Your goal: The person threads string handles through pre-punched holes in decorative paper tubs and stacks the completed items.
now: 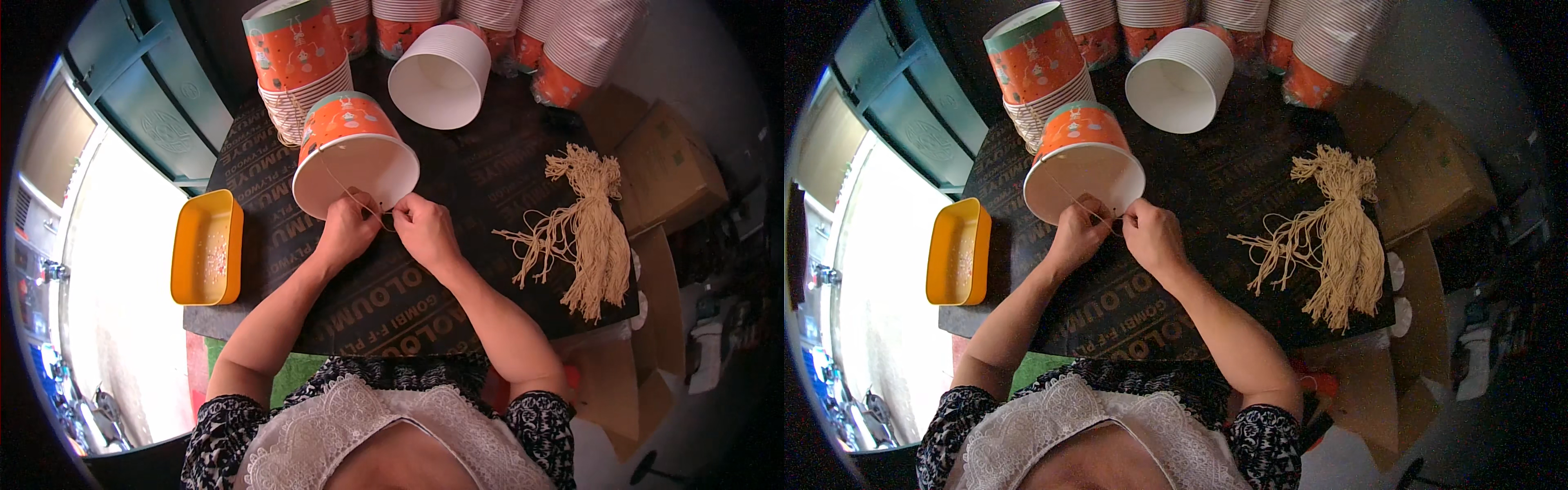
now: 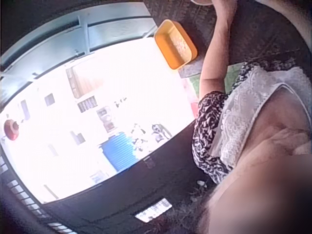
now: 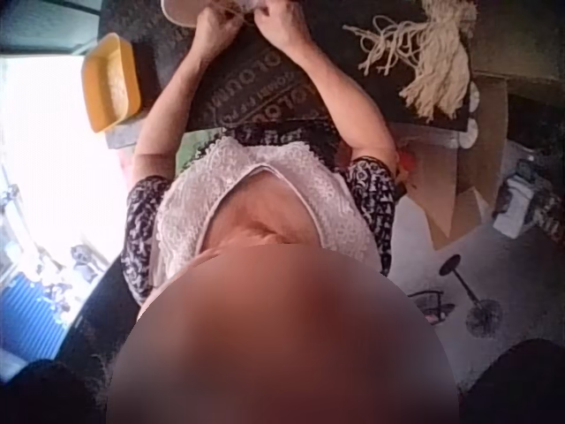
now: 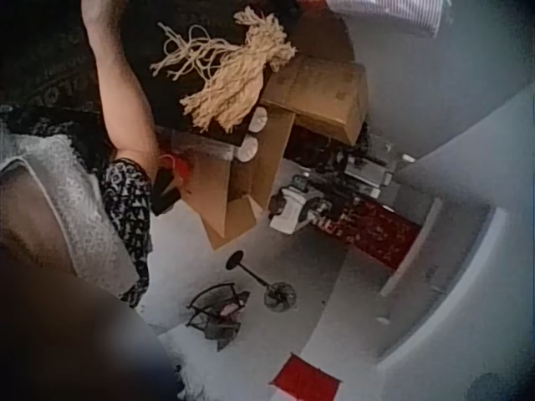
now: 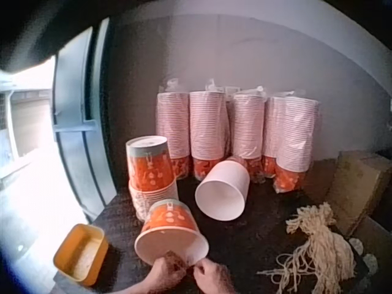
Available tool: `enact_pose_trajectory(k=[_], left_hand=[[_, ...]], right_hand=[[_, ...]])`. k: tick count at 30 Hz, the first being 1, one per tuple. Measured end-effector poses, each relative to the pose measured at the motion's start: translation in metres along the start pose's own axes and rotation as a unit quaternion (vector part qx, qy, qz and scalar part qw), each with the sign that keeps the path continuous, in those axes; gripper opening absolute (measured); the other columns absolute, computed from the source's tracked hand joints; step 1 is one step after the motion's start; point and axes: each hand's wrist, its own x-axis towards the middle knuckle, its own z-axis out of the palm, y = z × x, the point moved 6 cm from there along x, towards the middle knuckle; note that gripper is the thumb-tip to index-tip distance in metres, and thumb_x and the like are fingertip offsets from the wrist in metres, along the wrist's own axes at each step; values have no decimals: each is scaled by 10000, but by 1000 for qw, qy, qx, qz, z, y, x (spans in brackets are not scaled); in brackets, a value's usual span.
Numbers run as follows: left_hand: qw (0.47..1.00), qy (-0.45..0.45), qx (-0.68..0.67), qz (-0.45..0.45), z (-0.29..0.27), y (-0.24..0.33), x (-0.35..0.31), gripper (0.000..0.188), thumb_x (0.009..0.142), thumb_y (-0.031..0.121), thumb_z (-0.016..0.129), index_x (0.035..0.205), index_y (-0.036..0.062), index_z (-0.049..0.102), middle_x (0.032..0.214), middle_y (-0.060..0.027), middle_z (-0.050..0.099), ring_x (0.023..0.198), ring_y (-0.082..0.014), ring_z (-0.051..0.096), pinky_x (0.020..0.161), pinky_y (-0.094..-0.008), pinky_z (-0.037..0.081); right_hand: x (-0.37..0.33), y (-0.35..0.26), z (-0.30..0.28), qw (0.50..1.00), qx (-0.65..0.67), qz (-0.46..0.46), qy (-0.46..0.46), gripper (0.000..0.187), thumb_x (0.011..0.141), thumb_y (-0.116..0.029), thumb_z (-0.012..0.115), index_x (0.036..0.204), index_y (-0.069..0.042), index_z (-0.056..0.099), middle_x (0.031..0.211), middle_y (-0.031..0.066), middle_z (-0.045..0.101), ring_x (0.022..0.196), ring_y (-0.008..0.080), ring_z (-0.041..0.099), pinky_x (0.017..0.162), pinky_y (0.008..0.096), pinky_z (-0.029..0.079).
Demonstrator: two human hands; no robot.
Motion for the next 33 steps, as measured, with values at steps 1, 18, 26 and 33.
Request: enact_pose_trajectory(k=[1, 18, 26, 33], left_hand=[[1000, 0, 1, 0, 1, -1, 0, 88, 729, 43, 615, 770, -35, 605, 808, -154, 602, 768, -268, 597, 699, -354, 467], [993, 80, 76, 41, -1, 10, -4, 70, 633, -26, 584, 602, -44, 524, 798, -244, 565, 794, -385, 566, 716, -423, 478], [990, 68, 101, 70, 1, 3, -3, 81, 644, 4, 596, 680, -51, 549, 807, -227, 574, 789, -388, 579, 710, -417, 477], [993, 29, 107, 32, 4, 10, -2, 59, 637, -19, 580, 638, -63, 542, 837, -270, 548, 777, -423, 564, 696, -438, 479]], right_hand=[[0, 0, 0, 1000, -9, 0, -9, 112, 823, -101, 604, 823, 11, 609, 737, 209, 630, 713, 385, 632, 604, 448, 490], [1, 3, -4, 996, -87, -11, 5, 138, 841, -81, 568, 760, 30, 555, 700, 234, 608, 694, 395, 627, 590, 470, 483], [3, 3, -4, 995, -100, -13, 0, 127, 831, -66, 558, 767, 43, 563, 722, 251, 618, 714, 409, 632, 608, 477, 497], [3, 3, -6, 994, -113, -12, -3, 106, 814, -46, 549, 786, 52, 579, 735, 261, 620, 726, 418, 631, 624, 480, 501]])
